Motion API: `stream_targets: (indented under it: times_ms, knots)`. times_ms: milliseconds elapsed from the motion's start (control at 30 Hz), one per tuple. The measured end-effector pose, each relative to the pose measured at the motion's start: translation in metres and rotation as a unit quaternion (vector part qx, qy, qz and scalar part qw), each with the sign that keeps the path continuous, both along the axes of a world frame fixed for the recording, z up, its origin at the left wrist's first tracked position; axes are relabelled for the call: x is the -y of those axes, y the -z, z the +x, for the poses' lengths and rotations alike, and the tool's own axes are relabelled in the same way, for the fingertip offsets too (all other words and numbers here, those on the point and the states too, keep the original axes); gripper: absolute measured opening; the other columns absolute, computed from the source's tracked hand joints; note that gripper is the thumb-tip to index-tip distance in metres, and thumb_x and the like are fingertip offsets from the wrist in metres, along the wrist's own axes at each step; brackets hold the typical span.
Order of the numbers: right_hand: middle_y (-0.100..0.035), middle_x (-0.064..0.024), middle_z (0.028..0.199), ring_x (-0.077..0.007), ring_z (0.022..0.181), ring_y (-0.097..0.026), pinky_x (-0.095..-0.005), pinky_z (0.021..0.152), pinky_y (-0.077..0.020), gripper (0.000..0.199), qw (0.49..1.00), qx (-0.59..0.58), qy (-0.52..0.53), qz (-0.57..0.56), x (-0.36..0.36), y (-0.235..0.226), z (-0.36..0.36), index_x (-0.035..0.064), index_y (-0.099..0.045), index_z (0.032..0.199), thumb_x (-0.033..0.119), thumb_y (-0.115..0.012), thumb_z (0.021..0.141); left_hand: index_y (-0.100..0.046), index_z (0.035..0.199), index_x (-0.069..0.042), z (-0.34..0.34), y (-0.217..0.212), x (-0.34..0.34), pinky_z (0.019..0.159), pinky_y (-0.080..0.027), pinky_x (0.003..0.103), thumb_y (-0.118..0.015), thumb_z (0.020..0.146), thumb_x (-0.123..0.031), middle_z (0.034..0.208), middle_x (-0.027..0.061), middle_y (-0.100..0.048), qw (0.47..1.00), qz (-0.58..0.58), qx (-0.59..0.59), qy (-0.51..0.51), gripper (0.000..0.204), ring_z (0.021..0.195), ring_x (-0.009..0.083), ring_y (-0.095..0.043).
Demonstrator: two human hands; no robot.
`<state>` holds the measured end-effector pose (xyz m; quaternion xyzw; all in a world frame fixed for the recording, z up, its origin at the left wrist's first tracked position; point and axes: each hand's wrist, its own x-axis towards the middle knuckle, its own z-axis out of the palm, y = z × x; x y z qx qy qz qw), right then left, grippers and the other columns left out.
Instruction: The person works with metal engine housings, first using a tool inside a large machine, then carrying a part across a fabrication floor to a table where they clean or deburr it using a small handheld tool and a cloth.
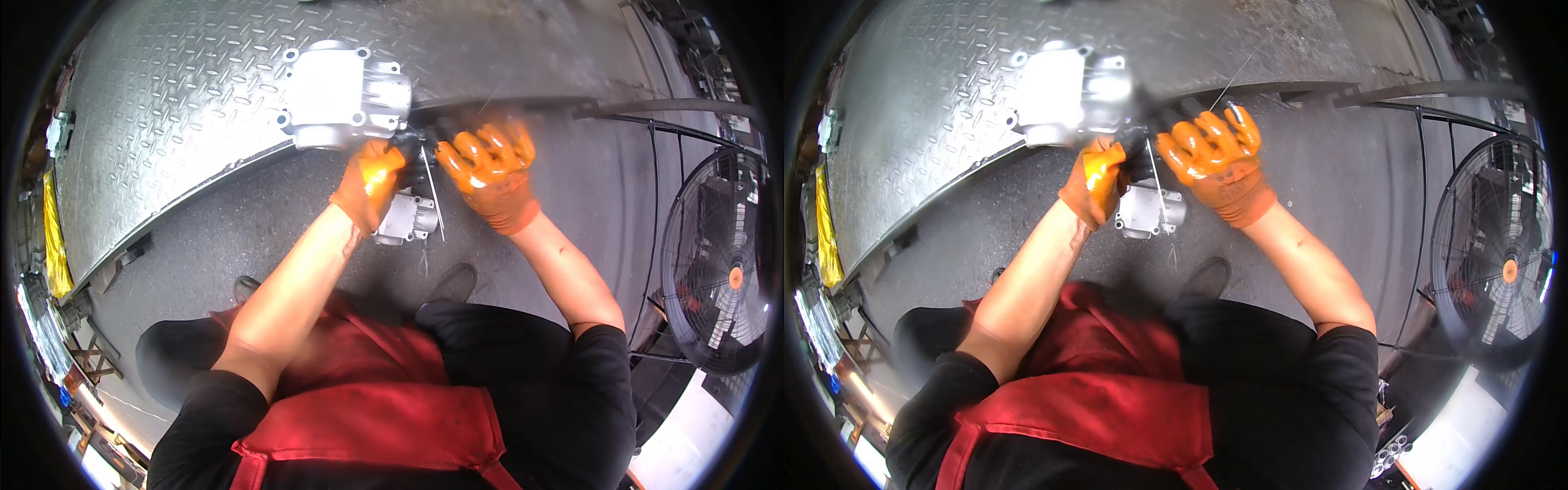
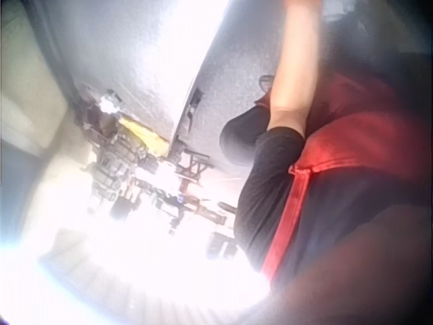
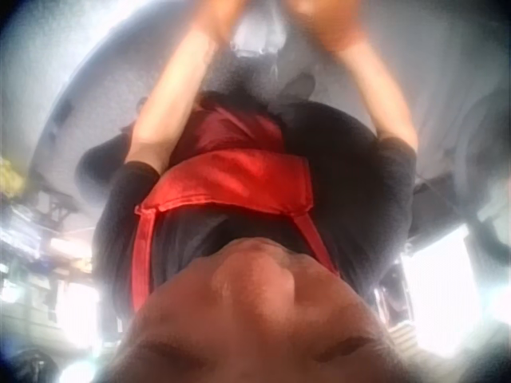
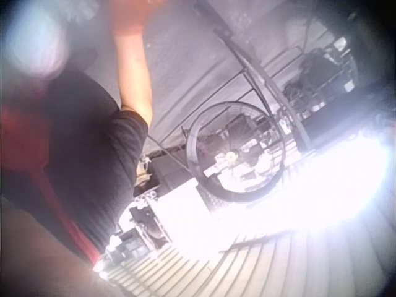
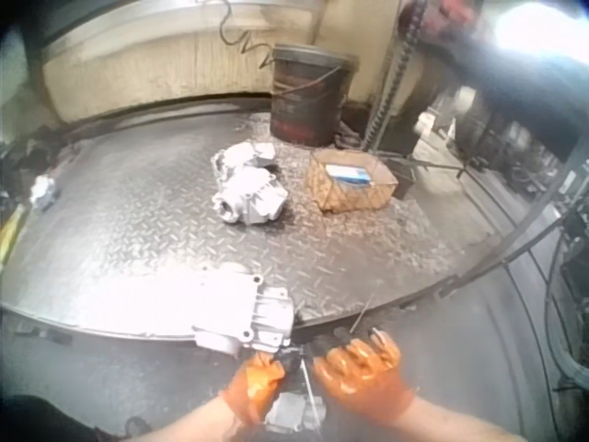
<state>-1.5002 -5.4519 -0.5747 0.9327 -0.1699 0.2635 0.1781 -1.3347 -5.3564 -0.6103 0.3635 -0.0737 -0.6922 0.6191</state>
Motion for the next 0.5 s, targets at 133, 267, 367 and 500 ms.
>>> stream_targets:
  times_ms: [133,267,367,500]
  knots:
    - [-0.063,0.0051,0.092,-0.0178,0.097,-0.061,-0.0438,0.094,-0.0423,0.013,0.999,-0.006,0.009,0.035,-0.007,0.008,0.002,0.0213,-0.071,0.085,0.021,-0.069,0.072,-0.066,0.098,-0.008,0.009,0.014,0.002,0.064,-0.052,0.028,-0.056,0.095,-0.015,0.086,0.0004,-0.066,0.999,0.009,-0.042,0.025,0.013,0.073,0.0117,-0.062]
    - [-0.063,0.0042,0.091,-0.0186,0.095,-0.061,-0.0453,0.095,-0.0428,0.021,0.998,-0.013,0.002,0.055,-0.005,0.003,0.007,0.0195,-0.070,0.089,0.023,-0.072,0.069,-0.060,0.108,-0.004,0.014,0.034,0.001,0.074,-0.059,0.038,-0.046,0.097,-0.021,0.093,0.0085,-0.068,0.993,0.078,-0.089,0.023,0.024,0.078,0.0204,-0.067]
    - [-0.063,0.0035,0.090,-0.0190,0.090,-0.061,-0.0455,0.093,-0.0444,0.029,0.995,-0.028,-0.008,0.093,-0.001,-0.009,-0.001,0.0179,-0.069,0.092,0.024,-0.077,0.064,-0.061,0.105,-0.002,0.013,0.027,0.009,0.070,-0.057,0.034,-0.045,0.095,-0.019,0.092,0.0091,-0.069,0.989,0.065,-0.129,0.044,0.025,0.075,0.0188,-0.066]
    - [-0.063,-0.0029,0.084,-0.0241,0.079,-0.062,-0.0441,0.085,-0.0481,0.033,0.980,-0.034,-0.071,0.182,0.007,-0.014,-0.014,0.0126,-0.067,0.094,0.020,-0.078,0.063,-0.063,0.108,-0.003,0.008,0.033,0.010,0.066,-0.053,0.031,-0.046,0.096,-0.019,0.094,0.0077,-0.070,0.992,0.016,-0.115,0.056,0.027,0.076,0.0163,-0.065]
